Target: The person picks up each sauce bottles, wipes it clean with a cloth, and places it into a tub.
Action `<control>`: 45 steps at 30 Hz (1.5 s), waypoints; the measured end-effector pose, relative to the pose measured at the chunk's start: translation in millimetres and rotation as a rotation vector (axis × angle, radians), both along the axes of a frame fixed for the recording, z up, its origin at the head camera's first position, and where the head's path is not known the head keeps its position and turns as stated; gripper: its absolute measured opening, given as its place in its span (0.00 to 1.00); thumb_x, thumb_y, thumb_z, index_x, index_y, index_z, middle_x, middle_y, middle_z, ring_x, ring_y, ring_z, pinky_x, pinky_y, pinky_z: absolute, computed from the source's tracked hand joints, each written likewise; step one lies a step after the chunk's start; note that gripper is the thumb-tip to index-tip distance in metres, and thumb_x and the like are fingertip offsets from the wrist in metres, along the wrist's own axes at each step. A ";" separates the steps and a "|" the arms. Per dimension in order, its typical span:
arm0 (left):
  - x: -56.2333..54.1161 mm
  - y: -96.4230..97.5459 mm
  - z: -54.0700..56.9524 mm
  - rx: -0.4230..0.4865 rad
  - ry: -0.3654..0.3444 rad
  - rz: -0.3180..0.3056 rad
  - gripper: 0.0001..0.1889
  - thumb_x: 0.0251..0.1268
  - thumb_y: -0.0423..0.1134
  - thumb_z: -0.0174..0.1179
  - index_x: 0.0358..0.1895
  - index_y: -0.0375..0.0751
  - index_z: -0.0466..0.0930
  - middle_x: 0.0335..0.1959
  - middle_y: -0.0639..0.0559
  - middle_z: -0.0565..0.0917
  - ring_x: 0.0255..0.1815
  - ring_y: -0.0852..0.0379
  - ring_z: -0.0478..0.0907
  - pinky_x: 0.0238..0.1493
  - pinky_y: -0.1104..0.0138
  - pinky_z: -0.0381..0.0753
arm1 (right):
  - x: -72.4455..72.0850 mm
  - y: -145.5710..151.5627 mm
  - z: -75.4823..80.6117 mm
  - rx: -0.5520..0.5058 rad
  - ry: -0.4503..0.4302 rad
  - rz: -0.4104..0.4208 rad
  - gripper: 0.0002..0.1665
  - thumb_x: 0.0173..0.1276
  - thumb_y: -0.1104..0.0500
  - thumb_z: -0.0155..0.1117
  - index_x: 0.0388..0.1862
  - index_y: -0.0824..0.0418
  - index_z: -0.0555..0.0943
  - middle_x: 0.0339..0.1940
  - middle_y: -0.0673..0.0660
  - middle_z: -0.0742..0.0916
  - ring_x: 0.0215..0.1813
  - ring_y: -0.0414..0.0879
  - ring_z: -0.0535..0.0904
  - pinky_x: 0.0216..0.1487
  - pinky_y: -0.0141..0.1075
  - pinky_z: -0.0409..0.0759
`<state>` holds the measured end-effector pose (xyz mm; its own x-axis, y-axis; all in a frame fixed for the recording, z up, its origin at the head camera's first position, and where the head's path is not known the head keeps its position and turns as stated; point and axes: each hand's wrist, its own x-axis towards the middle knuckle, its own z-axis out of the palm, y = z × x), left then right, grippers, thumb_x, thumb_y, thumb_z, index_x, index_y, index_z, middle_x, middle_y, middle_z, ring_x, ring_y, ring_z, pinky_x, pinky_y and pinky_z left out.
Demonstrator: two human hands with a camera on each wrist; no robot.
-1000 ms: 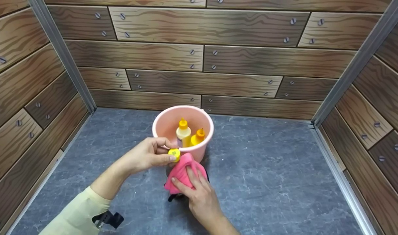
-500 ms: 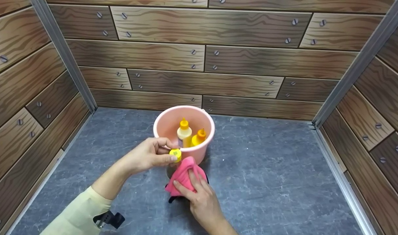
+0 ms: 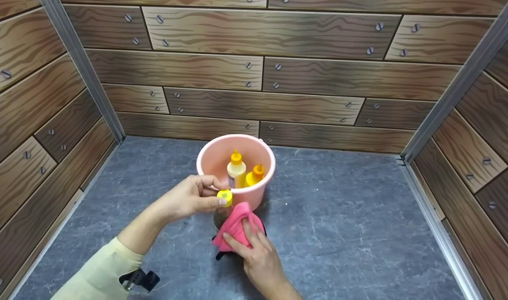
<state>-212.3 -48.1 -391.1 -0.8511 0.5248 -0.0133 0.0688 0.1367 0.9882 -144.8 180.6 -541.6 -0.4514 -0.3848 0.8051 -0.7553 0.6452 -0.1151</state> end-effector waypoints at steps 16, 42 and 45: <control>-0.4 1.5 0.3 0.008 0.001 -0.004 0.11 0.70 0.33 0.72 0.51 0.39 0.86 0.44 0.47 0.92 0.42 0.49 0.88 0.39 0.65 0.86 | -4.6 4.1 -19.1 -0.045 0.041 0.036 0.36 0.52 0.72 0.66 0.58 0.45 0.91 0.72 0.68 0.80 0.62 0.69 0.83 0.73 0.38 0.71; -0.5 0.5 -0.5 0.024 -0.013 -0.002 0.11 0.70 0.32 0.72 0.53 0.37 0.86 0.44 0.46 0.92 0.48 0.41 0.89 0.39 0.66 0.86 | -5.2 5.9 -45.0 -0.017 0.036 0.020 0.30 0.60 0.66 0.61 0.58 0.44 0.91 0.67 0.69 0.83 0.63 0.68 0.83 0.72 0.40 0.73; -0.8 0.2 -1.1 0.024 -0.011 -0.003 0.11 0.70 0.32 0.72 0.52 0.38 0.86 0.44 0.46 0.92 0.47 0.44 0.89 0.39 0.66 0.86 | -4.1 6.1 -48.0 -0.019 0.009 0.027 0.32 0.59 0.68 0.63 0.59 0.44 0.90 0.67 0.69 0.83 0.65 0.67 0.82 0.75 0.38 0.70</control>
